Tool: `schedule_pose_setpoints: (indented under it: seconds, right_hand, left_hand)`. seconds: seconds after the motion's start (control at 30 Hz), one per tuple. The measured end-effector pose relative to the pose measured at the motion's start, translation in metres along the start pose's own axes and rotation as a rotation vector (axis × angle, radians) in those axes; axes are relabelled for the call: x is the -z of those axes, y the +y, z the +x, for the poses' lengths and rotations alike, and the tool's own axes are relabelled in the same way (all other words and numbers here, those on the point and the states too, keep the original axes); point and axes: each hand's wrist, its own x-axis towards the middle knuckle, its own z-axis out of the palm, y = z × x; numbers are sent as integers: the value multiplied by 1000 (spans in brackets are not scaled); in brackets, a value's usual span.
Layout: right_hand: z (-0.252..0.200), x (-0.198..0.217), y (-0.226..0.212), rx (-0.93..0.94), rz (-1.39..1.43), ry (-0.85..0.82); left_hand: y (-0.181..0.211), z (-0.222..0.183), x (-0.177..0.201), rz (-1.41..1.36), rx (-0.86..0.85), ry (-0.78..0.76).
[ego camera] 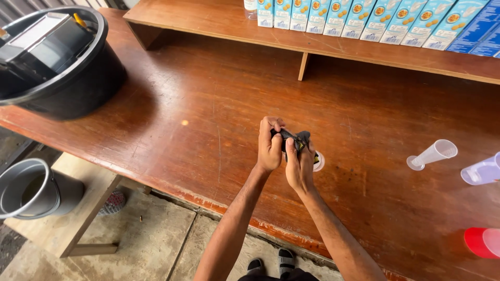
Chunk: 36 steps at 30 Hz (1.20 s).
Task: The person is cleaning glass syrup bottles using a cloth and organizing them on a wooden counter.
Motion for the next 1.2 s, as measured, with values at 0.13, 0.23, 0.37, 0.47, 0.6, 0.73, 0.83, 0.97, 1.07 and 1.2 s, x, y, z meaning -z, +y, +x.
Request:
schedule_pose_setpoints:
  seconds: [0.13,0.23,0.37,0.47,0.6,0.73,0.83,0.97,1.07,1.2]
  right_hand:
    - [6,12,-69,44,-67,49]
    - [4,12,-50,48,-162,82]
    - [10,16,-20,-10,-244,125]
    - [16,19,-4,-148,-240,152]
    - [27,30,-4,-558,-99,171]
    - [14,39,39,-620,-89,178]
    - [2,45,80,-761,-138,175]
    - [-9,50,71,-897,-203,125]
    - [-15,46,58,-944,-209,153]
    - [-26,34,61,-869,-203,231]
  left_hand:
    - [0,1,-5,-38,-15,16]
    - [-5,1,-10,-50,-14,44]
    - [-13,7,-20,-2,-40,157]
    - [-17,11,-27,-18,-66,204]
    - [-17,10,-28,-76,-59,225]
    - [-15,10,-20,-149,-8,229]
    - [-6,5,-17,-248,110,204]
    - [10,3,-20,-293,185,207]
    - [14,-2,-16,-261,180,209]
    - [3,-10,-8,-236,161,215]
